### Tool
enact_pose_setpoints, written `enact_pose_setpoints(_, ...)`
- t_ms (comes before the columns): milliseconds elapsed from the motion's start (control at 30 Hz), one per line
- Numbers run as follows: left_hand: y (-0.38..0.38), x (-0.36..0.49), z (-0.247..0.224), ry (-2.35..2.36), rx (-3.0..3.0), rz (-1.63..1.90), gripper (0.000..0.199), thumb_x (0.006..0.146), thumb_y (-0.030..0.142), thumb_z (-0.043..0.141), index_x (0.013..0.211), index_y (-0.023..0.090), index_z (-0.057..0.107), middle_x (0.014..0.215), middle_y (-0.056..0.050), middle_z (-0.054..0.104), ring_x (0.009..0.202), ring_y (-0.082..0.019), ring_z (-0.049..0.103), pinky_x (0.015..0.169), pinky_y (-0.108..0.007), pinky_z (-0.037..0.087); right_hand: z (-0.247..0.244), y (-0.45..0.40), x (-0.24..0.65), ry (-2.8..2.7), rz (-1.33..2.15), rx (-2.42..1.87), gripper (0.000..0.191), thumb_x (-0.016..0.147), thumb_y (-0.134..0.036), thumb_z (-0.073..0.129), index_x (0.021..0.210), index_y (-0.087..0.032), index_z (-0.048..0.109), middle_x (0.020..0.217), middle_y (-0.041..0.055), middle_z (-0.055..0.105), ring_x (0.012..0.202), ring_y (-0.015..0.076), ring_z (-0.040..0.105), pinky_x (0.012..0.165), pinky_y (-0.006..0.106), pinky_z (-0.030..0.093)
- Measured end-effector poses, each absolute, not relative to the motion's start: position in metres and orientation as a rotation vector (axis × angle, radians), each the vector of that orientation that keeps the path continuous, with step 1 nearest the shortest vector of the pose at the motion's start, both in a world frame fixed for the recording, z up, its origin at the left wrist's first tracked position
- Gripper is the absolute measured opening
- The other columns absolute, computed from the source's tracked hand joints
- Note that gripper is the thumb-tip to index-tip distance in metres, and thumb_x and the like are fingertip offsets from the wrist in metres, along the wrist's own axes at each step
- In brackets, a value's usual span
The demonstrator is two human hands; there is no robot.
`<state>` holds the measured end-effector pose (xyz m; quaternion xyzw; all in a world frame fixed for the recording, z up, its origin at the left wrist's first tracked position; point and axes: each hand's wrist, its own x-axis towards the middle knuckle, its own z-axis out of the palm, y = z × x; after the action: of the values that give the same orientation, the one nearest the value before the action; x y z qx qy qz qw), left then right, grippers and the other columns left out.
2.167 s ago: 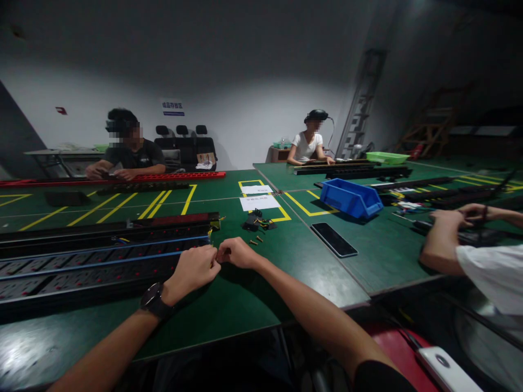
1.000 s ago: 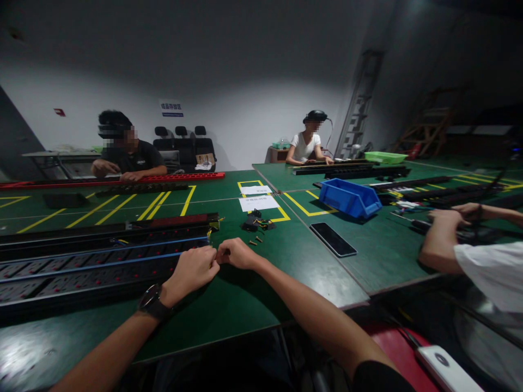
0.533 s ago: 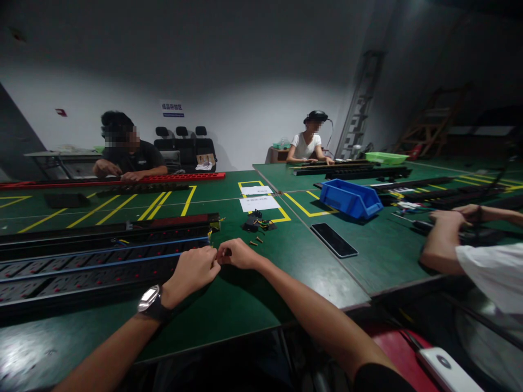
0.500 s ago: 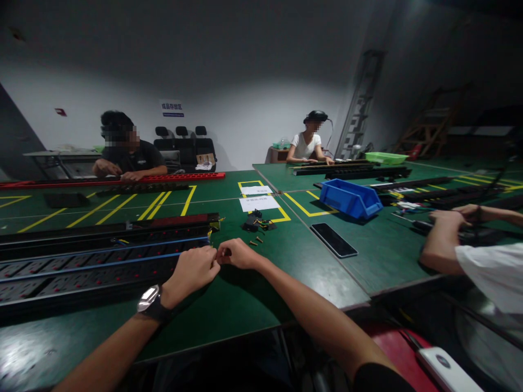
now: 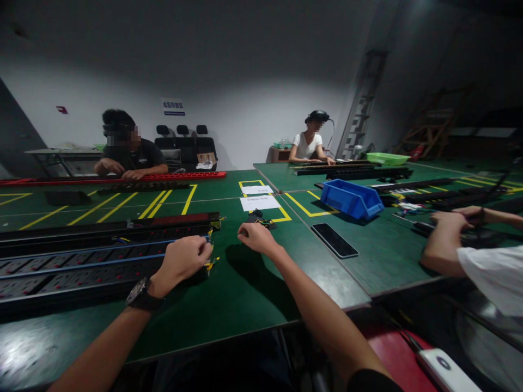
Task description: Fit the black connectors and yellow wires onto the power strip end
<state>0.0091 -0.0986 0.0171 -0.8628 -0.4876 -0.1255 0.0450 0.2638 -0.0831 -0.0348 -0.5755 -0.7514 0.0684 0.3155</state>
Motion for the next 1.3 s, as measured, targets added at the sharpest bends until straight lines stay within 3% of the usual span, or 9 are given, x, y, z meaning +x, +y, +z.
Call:
enact_pose_setpoints(133, -0.089, 0.004, 0.016, -1.584, -2.596, -0.443, 0.039, 0.097, 0.037, 0.039, 0.080, 0.020, 0.069, 0.090, -0.007, 0.074, 0.080, -0.020, 0.067, 0.069, -0.028, 0.042, -0.035, -0.085, 0.284, -2.084, 0.086, -1.630, 0.011, 0.083, -0.022, 0.070, 0.092, -0.021, 0.077, 0.087, 0.0071, 0.075, 0.074, 0.0186, 0.066, 0.063, 0.026, 0.041)
enact_pose_setpoints(300, -0.086, 0.002, 0.016, -1.602, -2.601, -0.448, 0.037, 0.096, 0.038, 0.041, 0.080, 0.020, 0.070, 0.091, -0.006, 0.075, 0.080, -0.021, 0.067, 0.067, -0.028, 0.041, -0.039, -0.085, 0.292, -2.143, 0.147, -1.635, 0.011, 0.075, -0.017, 0.076, 0.086, -0.020, 0.077, 0.080, 0.0077, 0.074, 0.068, 0.0184, 0.063, 0.060, 0.027, 0.040)
enact_pose_setpoints(600, -0.086, 0.000, 0.019, -1.638, -2.560, -0.467, 0.041, 0.097, 0.038, 0.036, 0.082, 0.020, 0.070, 0.093, -0.008, 0.074, 0.079, -0.022, 0.067, 0.070, -0.031, 0.044, -0.038, -0.083, 0.289, -2.186, 0.286, -1.490, 0.022, 0.073, -0.005, 0.065, 0.082, -0.020, 0.078, 0.079, 0.0059, 0.075, 0.068, 0.0184, 0.064, 0.066, 0.029, 0.045)
enact_pose_setpoints(733, -0.086, 0.001, 0.018, -1.623, -2.549, -0.462, 0.040, 0.096, 0.038, 0.038, 0.082, 0.020, 0.070, 0.093, -0.007, 0.075, 0.080, -0.023, 0.068, 0.069, -0.031, 0.043, -0.038, -0.080, 0.270, -2.002, 0.436, -1.342, 0.012, 0.081, -0.017, 0.067, 0.089, -0.017, 0.076, 0.080, 0.0041, 0.073, 0.071, 0.0160, 0.063, 0.067, 0.027, 0.046)
enact_pose_setpoints(867, -0.087, 0.003, 0.016, -1.603, -2.538, -0.468, 0.039, 0.096, 0.038, 0.039, 0.080, 0.021, 0.070, 0.092, -0.007, 0.076, 0.080, -0.023, 0.068, 0.067, -0.030, 0.042, -0.044, -0.078, 0.234, -1.828, 0.653, -1.087, 0.019, 0.084, -0.031, 0.071, 0.093, -0.016, 0.073, 0.084, 0.0034, 0.072, 0.077, 0.0156, 0.062, 0.071, 0.027, 0.048)
enact_pose_setpoints(1300, -0.087, 0.003, 0.013, -1.565, -2.538, -0.472, 0.039, 0.095, 0.036, 0.038, 0.078, 0.021, 0.069, 0.090, -0.007, 0.075, 0.080, -0.024, 0.069, 0.064, -0.029, 0.041, -0.057, -0.080, 0.196, -1.789, 1.072, -0.853, 0.031, 0.079, -0.043, 0.077, 0.091, -0.015, 0.071, 0.082, 0.0030, 0.070, 0.074, 0.0154, 0.063, 0.071, 0.027, 0.049)
